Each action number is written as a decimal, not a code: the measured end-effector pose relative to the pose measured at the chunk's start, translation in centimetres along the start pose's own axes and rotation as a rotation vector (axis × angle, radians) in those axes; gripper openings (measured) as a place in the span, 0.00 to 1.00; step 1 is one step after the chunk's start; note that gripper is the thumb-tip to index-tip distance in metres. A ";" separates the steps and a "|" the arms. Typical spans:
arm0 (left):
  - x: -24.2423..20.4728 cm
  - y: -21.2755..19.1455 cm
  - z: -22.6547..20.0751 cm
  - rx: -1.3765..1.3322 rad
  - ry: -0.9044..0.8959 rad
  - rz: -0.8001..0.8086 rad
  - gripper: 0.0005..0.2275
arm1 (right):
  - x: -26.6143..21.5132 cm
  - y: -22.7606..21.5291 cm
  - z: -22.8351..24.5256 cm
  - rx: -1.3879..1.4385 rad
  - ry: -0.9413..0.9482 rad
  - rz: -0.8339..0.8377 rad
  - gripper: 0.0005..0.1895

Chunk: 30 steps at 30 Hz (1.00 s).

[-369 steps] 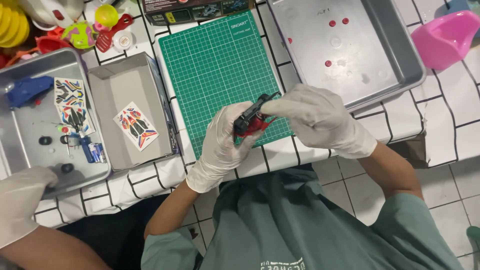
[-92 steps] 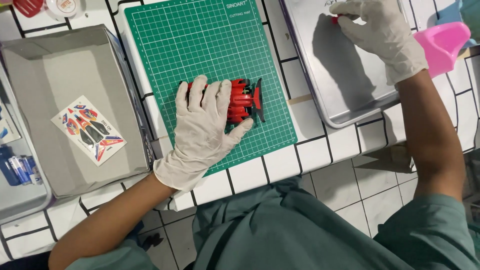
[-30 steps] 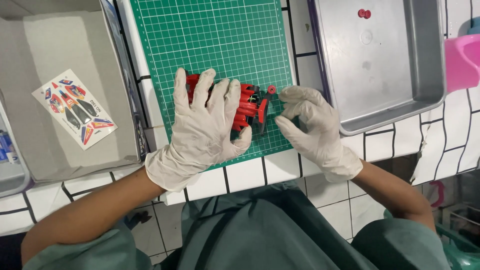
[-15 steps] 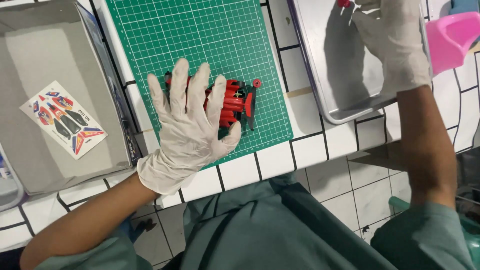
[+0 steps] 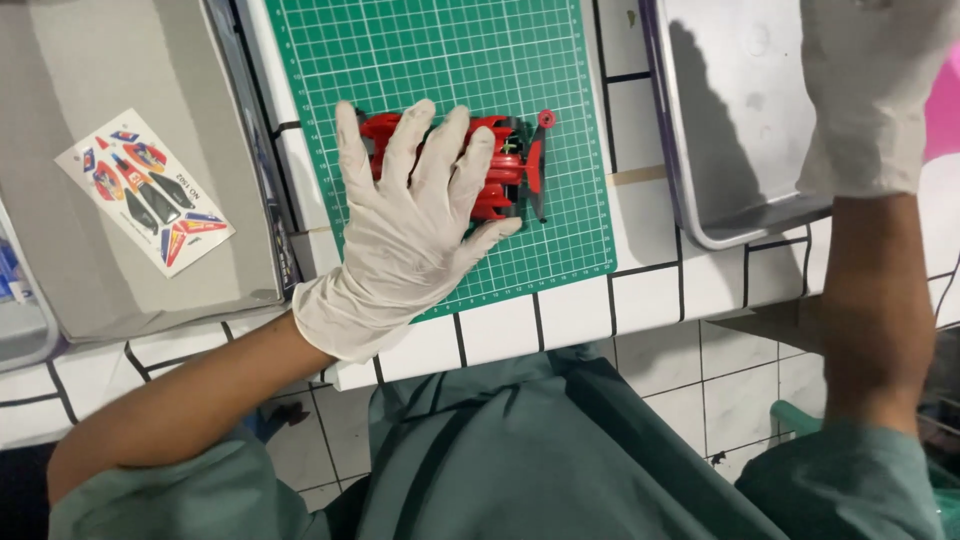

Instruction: The person assembles a model car chassis on a green cutting mat. They attach black wheel hubs and red body parts to the black frame, then use a screwdriver to secure the components. Finally, they attach red wheels to the completed assembly.

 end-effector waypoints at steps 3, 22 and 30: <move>-0.1 0.2 0.4 0.043 -0.026 0.023 0.44 | -2.5 2.0 0.8 0.117 -0.044 0.047 0.24; -0.1 1.1 0.7 -0.062 -0.067 0.093 0.45 | -12.9 11.1 2.9 0.137 -0.359 0.589 0.17; -0.1 0.7 1.0 -0.072 -0.078 0.057 0.42 | -13.0 11.6 1.9 0.187 -0.297 0.632 0.15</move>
Point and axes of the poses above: each hand's wrist, its own x-axis towards the middle knuckle, its own y-axis out of the palm, z = x × y, the point moved 9 cm from there along x, towards the middle knuckle, and after that the axes turned 15 degrees about y, right-handed, at the moved point
